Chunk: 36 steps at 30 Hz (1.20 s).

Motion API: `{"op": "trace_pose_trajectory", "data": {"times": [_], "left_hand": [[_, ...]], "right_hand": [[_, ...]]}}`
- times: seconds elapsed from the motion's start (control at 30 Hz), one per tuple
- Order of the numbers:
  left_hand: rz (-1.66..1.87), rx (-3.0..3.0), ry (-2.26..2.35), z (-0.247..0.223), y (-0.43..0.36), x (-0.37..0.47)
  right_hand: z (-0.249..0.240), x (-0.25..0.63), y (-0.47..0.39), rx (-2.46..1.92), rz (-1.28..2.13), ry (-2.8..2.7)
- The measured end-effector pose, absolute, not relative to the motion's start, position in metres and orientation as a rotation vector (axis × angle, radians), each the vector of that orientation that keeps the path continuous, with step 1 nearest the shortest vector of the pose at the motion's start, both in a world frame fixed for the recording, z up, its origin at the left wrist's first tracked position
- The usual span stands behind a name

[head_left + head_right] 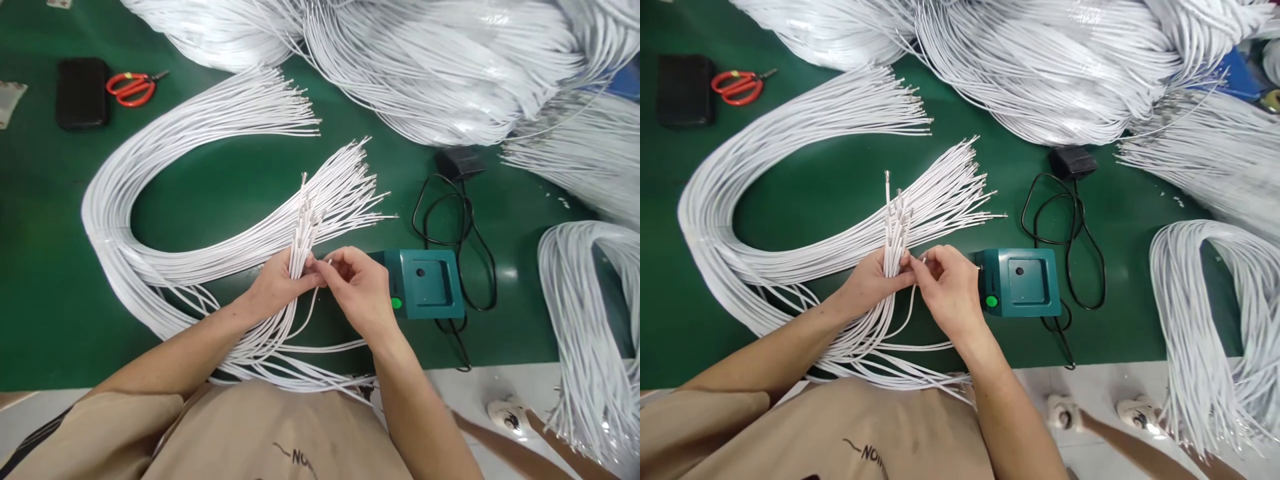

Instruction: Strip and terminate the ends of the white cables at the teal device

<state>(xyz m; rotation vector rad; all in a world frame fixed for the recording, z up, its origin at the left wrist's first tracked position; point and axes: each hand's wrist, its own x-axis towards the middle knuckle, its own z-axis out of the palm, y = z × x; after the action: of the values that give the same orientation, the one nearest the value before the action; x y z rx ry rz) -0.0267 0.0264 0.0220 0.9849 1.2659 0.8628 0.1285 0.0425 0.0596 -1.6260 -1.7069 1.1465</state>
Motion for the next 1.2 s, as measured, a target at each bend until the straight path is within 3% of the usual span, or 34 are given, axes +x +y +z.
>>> {"op": "trace_pose_trajectory", "data": {"times": [0.93, 1.2], "left_hand": [[0.887, 0.935, 1.111, 0.023, 0.025, -0.024], [0.895, 0.958, 0.960, 0.021, 0.022, -0.025]], "right_hand": [[0.046, 0.127, 0.038, -1.300, 1.909, -0.612], [0.058, 0.127, 0.042, -1.298, 1.904, -0.832]]}}
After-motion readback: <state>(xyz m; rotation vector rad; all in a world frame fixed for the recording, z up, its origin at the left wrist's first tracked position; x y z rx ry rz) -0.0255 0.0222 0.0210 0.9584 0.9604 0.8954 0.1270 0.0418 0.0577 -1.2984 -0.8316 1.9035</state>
